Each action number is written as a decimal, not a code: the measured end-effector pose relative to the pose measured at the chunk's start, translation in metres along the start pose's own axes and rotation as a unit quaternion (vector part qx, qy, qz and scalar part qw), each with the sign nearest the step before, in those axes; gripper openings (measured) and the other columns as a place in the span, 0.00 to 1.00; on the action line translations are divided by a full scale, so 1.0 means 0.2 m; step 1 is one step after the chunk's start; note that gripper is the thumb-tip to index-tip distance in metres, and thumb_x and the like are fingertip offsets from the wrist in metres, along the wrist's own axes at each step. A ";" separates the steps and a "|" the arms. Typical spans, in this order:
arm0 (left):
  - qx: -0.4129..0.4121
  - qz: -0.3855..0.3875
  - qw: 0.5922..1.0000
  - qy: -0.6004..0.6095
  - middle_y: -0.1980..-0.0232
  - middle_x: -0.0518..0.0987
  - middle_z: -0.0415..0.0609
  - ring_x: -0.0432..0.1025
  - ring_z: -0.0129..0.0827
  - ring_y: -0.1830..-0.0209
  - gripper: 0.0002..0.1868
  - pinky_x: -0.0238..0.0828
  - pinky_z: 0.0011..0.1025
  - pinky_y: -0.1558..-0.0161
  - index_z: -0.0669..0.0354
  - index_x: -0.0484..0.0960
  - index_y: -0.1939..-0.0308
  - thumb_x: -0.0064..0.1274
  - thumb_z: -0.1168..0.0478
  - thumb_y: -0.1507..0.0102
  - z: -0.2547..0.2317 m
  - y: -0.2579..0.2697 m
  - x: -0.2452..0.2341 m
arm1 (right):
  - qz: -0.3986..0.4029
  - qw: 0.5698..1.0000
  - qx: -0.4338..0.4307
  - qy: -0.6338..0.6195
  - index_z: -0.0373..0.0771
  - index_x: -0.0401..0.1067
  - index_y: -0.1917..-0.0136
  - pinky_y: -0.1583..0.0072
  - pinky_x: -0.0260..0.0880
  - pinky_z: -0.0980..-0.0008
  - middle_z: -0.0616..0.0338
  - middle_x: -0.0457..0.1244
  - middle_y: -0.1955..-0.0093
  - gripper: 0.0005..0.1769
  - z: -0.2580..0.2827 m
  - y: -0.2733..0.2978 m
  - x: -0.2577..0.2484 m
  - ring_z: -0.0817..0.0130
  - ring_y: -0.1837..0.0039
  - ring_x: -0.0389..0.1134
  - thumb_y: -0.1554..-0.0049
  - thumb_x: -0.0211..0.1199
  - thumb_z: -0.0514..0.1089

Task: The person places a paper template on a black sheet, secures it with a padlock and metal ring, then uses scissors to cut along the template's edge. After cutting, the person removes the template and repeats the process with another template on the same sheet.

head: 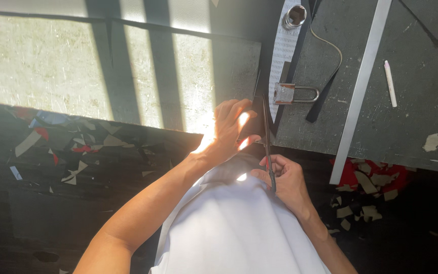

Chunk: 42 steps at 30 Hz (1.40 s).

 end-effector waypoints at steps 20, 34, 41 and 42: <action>0.055 0.110 0.992 -0.013 0.33 0.69 0.54 0.66 0.50 0.34 0.35 0.62 0.48 0.36 0.59 0.75 0.41 0.69 0.55 0.49 0.02 -0.11 -0.11 | -0.028 0.999 0.029 -0.036 0.33 0.74 0.50 0.65 0.63 0.80 0.63 0.68 0.69 0.19 0.13 -0.11 0.06 0.82 0.68 0.65 0.53 0.76 0.41; 0.096 0.176 0.979 0.027 0.36 0.70 0.57 0.68 0.51 0.38 0.31 0.66 0.46 0.39 0.64 0.73 0.42 0.68 0.56 0.45 0.01 -0.24 -0.21 | -0.054 0.997 0.043 -0.021 0.32 0.76 0.50 0.66 0.61 0.79 0.61 0.68 0.68 0.19 0.19 -0.20 0.07 0.80 0.69 0.62 0.52 0.77 0.42; 0.125 0.201 0.970 0.052 0.36 0.71 0.56 0.69 0.49 0.38 0.30 0.67 0.44 0.40 0.64 0.74 0.42 0.65 0.57 0.45 0.03 -0.28 -0.24 | -0.057 0.997 0.035 -0.045 0.34 0.75 0.51 0.65 0.67 0.80 0.63 0.70 0.67 0.17 0.24 -0.21 0.09 0.83 0.67 0.66 0.52 0.75 0.41; 0.132 0.203 0.969 0.053 0.36 0.71 0.56 0.69 0.49 0.39 0.29 0.67 0.44 0.41 0.64 0.74 0.43 0.65 0.57 0.44 0.03 -0.28 -0.25 | -0.057 0.997 0.039 -0.043 0.33 0.76 0.52 0.65 0.66 0.80 0.62 0.70 0.67 0.16 0.24 -0.21 0.09 0.83 0.67 0.66 0.52 0.75 0.40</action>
Point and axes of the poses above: each hand's wrist, its own y-axis away from the middle knuckle, its own x-axis out of the palm, z = x × y, the point moved 7 cm from there along -y, towards the middle knuckle
